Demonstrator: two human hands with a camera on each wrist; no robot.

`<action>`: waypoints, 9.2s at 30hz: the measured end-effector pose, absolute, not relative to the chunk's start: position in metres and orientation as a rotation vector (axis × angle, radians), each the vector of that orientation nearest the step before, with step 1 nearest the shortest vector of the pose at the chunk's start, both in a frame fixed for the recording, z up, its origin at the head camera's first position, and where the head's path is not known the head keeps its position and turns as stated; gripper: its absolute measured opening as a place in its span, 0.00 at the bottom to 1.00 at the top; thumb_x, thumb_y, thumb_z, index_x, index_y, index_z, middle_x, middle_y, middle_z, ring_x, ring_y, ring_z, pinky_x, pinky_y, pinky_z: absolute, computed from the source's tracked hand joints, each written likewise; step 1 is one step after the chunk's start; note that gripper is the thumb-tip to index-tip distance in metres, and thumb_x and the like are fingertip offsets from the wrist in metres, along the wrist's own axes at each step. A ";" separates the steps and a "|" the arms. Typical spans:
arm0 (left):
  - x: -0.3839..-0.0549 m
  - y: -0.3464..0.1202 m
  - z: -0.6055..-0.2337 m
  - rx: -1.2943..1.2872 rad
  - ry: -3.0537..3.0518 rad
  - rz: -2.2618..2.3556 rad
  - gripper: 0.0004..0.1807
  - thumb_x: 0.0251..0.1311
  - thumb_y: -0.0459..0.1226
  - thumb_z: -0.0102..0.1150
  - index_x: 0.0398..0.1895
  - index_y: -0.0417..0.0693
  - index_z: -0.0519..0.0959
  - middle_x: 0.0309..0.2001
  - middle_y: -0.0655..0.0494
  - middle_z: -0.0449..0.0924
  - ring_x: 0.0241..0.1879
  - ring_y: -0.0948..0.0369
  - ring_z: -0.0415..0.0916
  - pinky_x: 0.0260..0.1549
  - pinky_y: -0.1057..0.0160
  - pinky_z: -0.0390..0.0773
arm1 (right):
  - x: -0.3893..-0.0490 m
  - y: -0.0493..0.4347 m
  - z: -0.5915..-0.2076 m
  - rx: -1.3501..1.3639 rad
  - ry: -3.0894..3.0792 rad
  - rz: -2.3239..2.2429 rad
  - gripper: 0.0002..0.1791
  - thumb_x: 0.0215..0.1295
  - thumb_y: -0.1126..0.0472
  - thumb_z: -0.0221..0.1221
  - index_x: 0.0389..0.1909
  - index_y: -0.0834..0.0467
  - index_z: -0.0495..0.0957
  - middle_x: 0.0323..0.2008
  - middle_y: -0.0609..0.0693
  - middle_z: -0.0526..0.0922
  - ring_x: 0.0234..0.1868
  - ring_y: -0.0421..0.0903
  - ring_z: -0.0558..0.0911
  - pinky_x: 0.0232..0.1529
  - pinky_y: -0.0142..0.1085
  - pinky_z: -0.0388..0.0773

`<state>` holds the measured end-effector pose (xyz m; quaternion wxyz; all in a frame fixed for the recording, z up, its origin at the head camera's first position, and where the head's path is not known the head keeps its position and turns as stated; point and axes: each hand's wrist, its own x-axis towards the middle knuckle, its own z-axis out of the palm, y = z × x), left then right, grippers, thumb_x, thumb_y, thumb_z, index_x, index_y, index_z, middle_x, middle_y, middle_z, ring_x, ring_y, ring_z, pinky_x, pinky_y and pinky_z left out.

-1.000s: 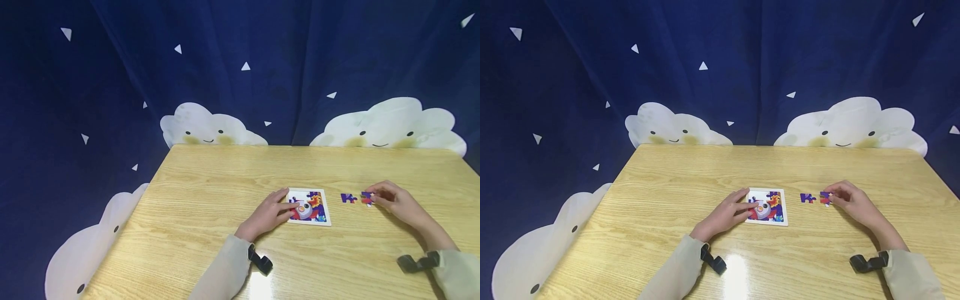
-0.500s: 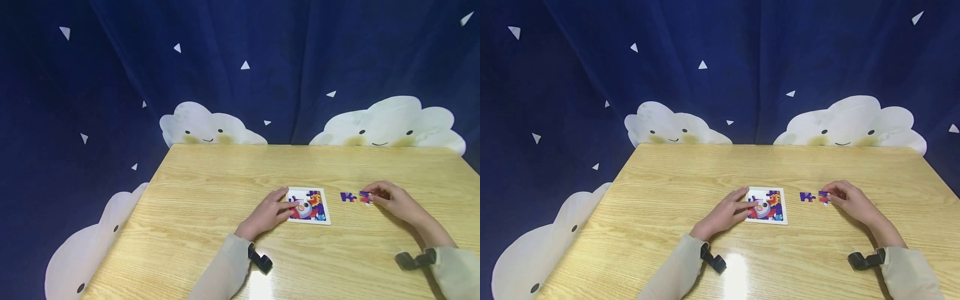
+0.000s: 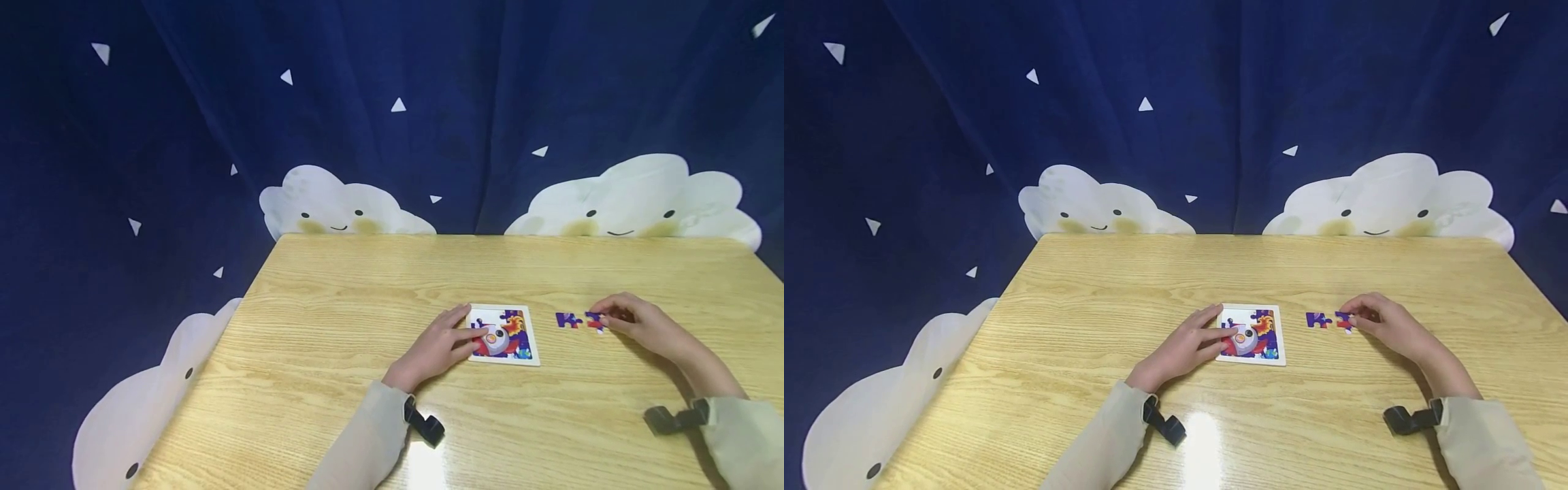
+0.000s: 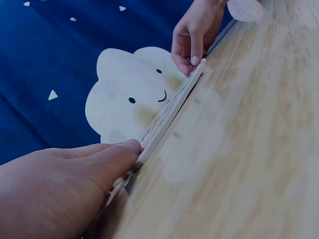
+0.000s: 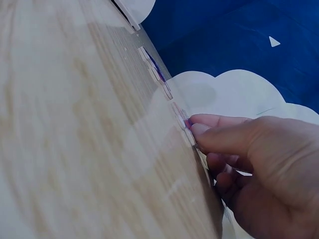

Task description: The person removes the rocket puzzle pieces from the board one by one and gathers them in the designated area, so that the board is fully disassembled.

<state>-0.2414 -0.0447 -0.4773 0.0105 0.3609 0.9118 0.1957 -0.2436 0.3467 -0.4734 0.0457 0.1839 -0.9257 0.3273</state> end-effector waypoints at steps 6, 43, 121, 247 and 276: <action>-0.240 -0.045 -0.478 1.120 2.841 0.629 0.21 0.72 0.49 0.49 0.66 0.66 0.72 0.77 0.49 0.53 0.78 0.54 0.50 0.78 0.56 0.52 | -0.244 0.349 -0.476 0.572 -2.804 1.033 0.10 0.68 0.72 0.55 0.47 0.62 0.80 0.39 0.47 0.74 0.34 0.31 0.67 0.28 0.27 0.68; -0.241 -0.045 -0.478 1.144 2.847 0.634 0.21 0.72 0.49 0.49 0.65 0.65 0.73 0.77 0.48 0.54 0.77 0.53 0.51 0.78 0.55 0.52 | -0.249 0.255 -0.473 0.585 -2.708 1.131 0.10 0.59 0.64 0.67 0.42 0.59 0.81 0.34 0.48 0.77 0.31 0.32 0.71 0.28 0.25 0.72; -0.242 -0.044 -0.477 1.163 2.859 0.634 0.20 0.71 0.49 0.51 0.64 0.64 0.75 0.76 0.46 0.56 0.77 0.53 0.53 0.77 0.54 0.54 | -0.253 0.218 -0.482 0.770 -2.540 1.002 0.15 0.58 0.77 0.61 0.43 0.58 0.77 0.38 0.49 0.76 0.35 0.32 0.75 0.35 0.24 0.78; -0.213 -0.003 -0.470 0.865 2.884 0.261 0.27 0.70 0.63 0.35 0.72 0.89 0.50 0.79 0.40 0.36 0.79 0.45 0.32 0.75 0.35 0.41 | -0.217 0.319 -0.475 0.130 -2.552 1.225 0.09 0.69 0.62 0.58 0.46 0.61 0.79 0.33 0.30 0.78 0.31 0.28 0.76 0.28 0.22 0.74; -0.215 -0.004 -0.469 0.874 2.891 0.269 0.26 0.70 0.63 0.35 0.71 0.90 0.51 0.79 0.41 0.36 0.80 0.45 0.32 0.76 0.36 0.41 | -0.214 0.356 -0.479 0.044 -2.513 1.207 0.07 0.69 0.64 0.57 0.43 0.60 0.80 0.33 0.16 0.75 0.33 0.16 0.73 0.31 0.12 0.69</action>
